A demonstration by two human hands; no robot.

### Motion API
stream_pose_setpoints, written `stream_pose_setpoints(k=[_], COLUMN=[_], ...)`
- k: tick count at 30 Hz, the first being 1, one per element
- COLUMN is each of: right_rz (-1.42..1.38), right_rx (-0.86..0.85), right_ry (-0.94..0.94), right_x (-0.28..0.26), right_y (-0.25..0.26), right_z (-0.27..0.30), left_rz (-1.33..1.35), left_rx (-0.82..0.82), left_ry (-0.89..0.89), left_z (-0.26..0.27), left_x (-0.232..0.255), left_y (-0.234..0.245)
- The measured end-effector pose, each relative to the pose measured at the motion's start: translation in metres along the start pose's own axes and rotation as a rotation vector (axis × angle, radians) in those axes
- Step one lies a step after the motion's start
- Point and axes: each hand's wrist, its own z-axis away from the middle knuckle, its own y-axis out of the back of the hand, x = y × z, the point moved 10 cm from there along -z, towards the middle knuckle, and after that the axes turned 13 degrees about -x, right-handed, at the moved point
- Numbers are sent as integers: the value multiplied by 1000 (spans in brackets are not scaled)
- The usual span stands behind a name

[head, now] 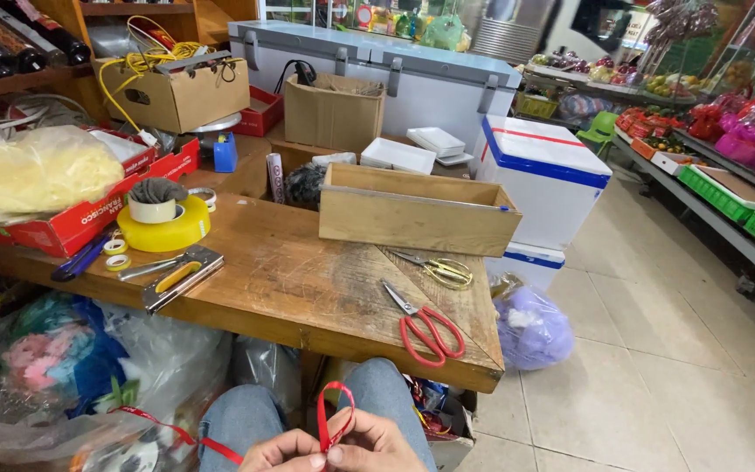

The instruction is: The person is making a decorative bow by folding a red ribbon into multiple loops and securing them.

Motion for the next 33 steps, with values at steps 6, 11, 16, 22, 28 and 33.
stream_pose_setpoints(k=[6,11,16,22,28,33], right_rz=[-27,337,414,279,13,-19], right_rx=[-121,-54,32,168,235,281], right_ry=[-82,-85,23,78,24,-34], right_x=[2,-5,-14,-19,4,9], right_y=[-8,-7,-5,-2,15,14], right_z=[3,11,10,11,15,16], left_rz=[-119,-262,-274,-199,-145,-166], left_rx=[-130,-106,-14,132,122,185], left_ry=[108,-26,-103,-88,-67,-80], left_z=[2,25,45,50,50,49], left_x=[0,13,51,62,61,59], left_y=[-13,-36,-62,-66,-71,-68])
